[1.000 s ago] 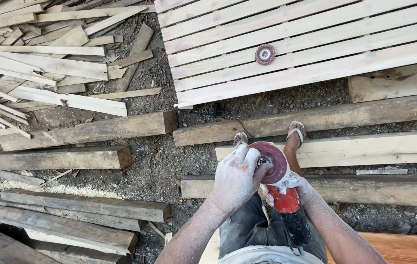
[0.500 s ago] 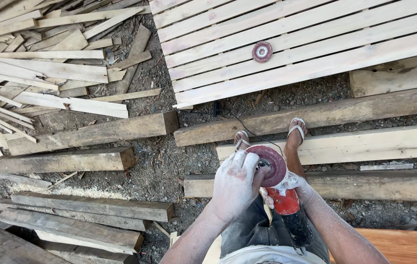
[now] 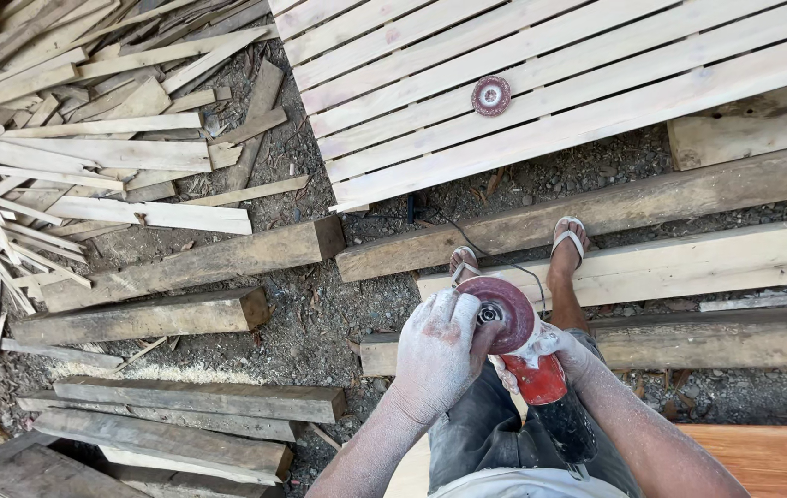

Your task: The person sands a wooden slatted structure using a power sander, moving the tool across the surface of the slats while wearing gloves.

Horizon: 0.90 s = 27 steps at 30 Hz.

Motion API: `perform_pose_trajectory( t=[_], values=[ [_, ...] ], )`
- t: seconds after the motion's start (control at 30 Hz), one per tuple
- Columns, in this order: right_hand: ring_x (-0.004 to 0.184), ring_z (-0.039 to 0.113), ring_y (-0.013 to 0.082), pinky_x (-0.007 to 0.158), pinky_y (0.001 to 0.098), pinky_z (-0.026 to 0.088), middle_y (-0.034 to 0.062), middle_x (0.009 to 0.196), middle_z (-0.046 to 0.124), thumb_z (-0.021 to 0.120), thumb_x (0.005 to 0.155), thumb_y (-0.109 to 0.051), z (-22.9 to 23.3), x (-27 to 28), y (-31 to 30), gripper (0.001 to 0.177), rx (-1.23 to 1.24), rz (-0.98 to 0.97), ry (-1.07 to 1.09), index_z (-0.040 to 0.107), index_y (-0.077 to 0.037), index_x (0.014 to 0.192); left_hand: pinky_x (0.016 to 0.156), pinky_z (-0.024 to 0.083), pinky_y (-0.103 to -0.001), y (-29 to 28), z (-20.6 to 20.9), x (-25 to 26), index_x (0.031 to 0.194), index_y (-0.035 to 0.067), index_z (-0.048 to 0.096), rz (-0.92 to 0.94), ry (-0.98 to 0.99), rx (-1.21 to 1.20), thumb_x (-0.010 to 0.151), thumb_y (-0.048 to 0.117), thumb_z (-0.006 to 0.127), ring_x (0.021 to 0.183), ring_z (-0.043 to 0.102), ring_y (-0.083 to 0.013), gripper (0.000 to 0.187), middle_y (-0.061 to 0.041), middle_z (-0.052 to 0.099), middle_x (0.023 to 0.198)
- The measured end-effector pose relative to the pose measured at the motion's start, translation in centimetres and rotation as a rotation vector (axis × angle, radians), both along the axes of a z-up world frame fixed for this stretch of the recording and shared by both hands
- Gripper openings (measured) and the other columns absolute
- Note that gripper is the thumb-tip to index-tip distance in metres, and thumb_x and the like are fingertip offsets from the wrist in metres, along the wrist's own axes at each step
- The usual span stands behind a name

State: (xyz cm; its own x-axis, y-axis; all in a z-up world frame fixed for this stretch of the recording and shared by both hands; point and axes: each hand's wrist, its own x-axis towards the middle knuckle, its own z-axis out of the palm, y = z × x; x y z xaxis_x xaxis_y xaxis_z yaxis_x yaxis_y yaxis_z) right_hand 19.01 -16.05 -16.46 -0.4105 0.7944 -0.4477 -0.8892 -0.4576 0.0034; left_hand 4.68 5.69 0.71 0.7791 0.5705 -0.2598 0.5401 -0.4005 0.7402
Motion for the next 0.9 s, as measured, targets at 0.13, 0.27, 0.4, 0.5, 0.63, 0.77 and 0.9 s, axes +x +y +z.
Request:
perform_pose_trajectory(
  t=[0.13, 0.27, 0.4, 0.5, 0.63, 0.77, 0.9],
  values=[
    [0.079, 0.074, 0.0379, 0.067, 0.0488, 0.064, 0.0275, 0.101, 0.069, 0.084, 0.073, -0.033, 0.1, 0.2, 0.4, 0.077, 0.008, 0.009, -0.006, 0.052, 0.004, 0.132, 0.086, 0.052, -0.046, 0.6, -0.2, -0.2, 0.112, 0.007, 0.064, -0.087, -0.111, 0.05, 0.087, 0.012, 0.072, 0.1, 0.065, -0.0357, 0.026, -0.015, 0.064, 0.109],
    [0.08, 0.074, 0.0374, 0.07, 0.0469, 0.063, 0.0274, 0.101, 0.068, 0.084, 0.073, -0.029, 0.2, 0.7, 0.8, 0.076, -0.02, 0.028, 0.048, 0.051, 0.002, 0.134, 0.086, 0.052, -0.047, 0.7, -0.4, 0.0, 0.115, 0.007, 0.065, -0.161, -0.076, 0.029, 0.087, 0.011, 0.072, 0.101, 0.065, -0.0356, 0.029, -0.015, 0.064, 0.11],
    [0.077, 0.074, 0.0378, 0.066, 0.0485, 0.063, 0.0281, 0.097, 0.068, 0.085, 0.069, -0.028, 0.9, 0.8, 0.5, 0.079, -0.1, -0.003, -0.017, 0.052, 0.001, 0.134, 0.088, 0.053, -0.046, 0.3, -0.8, 0.6, 0.113, 0.005, 0.062, -0.11, -0.073, 0.029, 0.09, 0.015, 0.073, 0.103, 0.066, -0.035, 0.027, -0.015, 0.064, 0.111],
    [0.073, 0.073, 0.0367, 0.062, 0.0485, 0.062, 0.0269, 0.096, 0.069, 0.084, 0.068, -0.029, 1.1, 0.9, 0.4, 0.076, -0.081, -0.017, -0.044, 0.053, 0.001, 0.131, 0.084, 0.053, -0.047, -0.3, -0.6, 1.4, 0.11, 0.004, 0.062, -0.048, 0.088, -0.061, 0.092, 0.022, 0.076, 0.098, 0.066, -0.0352, 0.029, -0.017, 0.064, 0.107],
    [0.078, 0.073, 0.0352, 0.066, 0.0475, 0.061, 0.0252, 0.098, 0.068, 0.083, 0.073, -0.031, 0.7, 1.1, 0.6, 0.071, 0.022, 0.009, 0.024, 0.056, 0.009, 0.125, 0.089, 0.054, -0.046, -0.8, -0.5, 1.5, 0.116, 0.007, 0.062, -0.053, -0.024, 0.046, 0.091, 0.018, 0.073, 0.105, 0.066, -0.035, 0.029, -0.017, 0.065, 0.113],
    [0.076, 0.072, 0.0343, 0.067, 0.0477, 0.062, 0.0257, 0.096, 0.069, 0.082, 0.072, -0.033, 0.3, 1.2, 0.1, 0.071, -0.012, 0.015, 0.035, 0.057, 0.009, 0.123, 0.091, 0.053, -0.047, -0.6, -0.9, 1.2, 0.122, 0.009, 0.063, -0.206, -0.067, 0.116, 0.08, 0.009, 0.068, 0.109, 0.066, -0.0356, 0.042, -0.016, 0.066, 0.116],
    [0.077, 0.073, 0.0343, 0.069, 0.0473, 0.062, 0.026, 0.097, 0.069, 0.082, 0.072, -0.032, -0.6, 1.4, -0.6, 0.073, -0.017, 0.007, 0.014, 0.056, 0.007, 0.127, 0.091, 0.053, -0.045, -0.7, -1.0, 1.5, 0.116, 0.006, 0.062, -0.215, -0.037, 0.05, 0.088, 0.012, 0.068, 0.109, 0.065, -0.0345, 0.029, -0.015, 0.065, 0.113]
  ],
)
